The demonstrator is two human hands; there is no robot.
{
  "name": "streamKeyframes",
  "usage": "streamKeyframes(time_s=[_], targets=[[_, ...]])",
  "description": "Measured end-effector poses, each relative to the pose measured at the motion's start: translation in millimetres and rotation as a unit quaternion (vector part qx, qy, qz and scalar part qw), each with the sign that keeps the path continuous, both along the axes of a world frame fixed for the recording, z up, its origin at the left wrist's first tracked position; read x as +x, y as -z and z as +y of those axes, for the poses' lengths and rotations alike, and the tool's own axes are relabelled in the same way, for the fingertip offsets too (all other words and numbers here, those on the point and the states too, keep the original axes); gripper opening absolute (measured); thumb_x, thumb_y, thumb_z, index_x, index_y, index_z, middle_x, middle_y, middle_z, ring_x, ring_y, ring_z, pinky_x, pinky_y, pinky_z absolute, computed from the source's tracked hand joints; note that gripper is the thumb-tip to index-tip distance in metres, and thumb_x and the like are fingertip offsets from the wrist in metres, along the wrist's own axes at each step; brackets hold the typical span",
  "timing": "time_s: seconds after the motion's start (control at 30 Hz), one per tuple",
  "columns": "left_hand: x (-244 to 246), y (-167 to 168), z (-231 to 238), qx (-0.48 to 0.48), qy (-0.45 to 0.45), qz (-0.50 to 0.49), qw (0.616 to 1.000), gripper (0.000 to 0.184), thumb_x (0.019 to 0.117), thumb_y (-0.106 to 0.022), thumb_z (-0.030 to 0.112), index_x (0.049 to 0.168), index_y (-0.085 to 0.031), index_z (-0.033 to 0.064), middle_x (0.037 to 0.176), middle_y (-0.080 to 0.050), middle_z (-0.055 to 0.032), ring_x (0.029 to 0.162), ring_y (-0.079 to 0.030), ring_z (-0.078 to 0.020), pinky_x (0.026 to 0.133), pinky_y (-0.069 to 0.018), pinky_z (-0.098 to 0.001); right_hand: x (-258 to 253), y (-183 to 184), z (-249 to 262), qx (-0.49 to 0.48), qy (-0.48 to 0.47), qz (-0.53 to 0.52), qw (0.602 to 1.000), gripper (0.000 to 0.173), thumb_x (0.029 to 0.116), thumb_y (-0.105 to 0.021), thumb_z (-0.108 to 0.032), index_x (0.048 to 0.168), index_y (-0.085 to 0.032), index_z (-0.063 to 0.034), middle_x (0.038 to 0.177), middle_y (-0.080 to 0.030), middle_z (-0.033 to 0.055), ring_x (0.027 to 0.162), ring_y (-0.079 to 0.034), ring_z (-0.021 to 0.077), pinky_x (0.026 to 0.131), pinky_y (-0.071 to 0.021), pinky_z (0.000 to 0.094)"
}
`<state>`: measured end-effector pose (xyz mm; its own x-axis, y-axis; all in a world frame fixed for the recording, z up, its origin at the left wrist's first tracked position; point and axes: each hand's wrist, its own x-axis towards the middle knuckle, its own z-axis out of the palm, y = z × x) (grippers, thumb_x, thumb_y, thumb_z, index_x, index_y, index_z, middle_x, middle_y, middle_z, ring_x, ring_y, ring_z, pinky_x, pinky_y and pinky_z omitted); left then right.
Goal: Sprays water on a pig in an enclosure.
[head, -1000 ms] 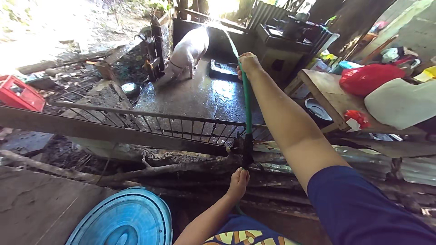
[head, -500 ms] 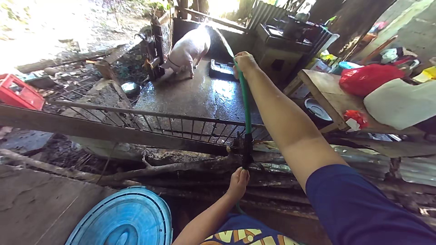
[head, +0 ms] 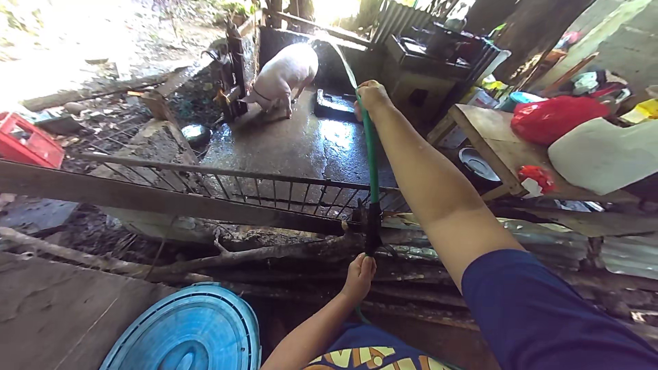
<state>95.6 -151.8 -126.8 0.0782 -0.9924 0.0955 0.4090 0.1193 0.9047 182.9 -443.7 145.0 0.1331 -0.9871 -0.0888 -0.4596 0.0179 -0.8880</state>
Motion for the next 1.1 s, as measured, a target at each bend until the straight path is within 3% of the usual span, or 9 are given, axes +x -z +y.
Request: streamKeyframes(time_s=[1.1], targets=[[-0.1, 4.6, 2.5, 0.004, 0.036, -0.014, 0.999, 0.035, 0.1067, -0.028, 0.019, 0.085, -0.053, 0.0059, 0.066, -0.043, 0.0113, 0.058, -0.039, 0.0068, 0.057, -0.0366, -0.0124, -12.8, 14.2, -9.8, 0.006, 0.023, 0.019, 1.000, 0.032, 0.1089, -0.042, -0.022, 0.139, -0.049, -0.0149, 0.080, -0.057, 0.0052, 0.053, -0.052, 0.0117, 0.049, -0.0471, 0.0262]])
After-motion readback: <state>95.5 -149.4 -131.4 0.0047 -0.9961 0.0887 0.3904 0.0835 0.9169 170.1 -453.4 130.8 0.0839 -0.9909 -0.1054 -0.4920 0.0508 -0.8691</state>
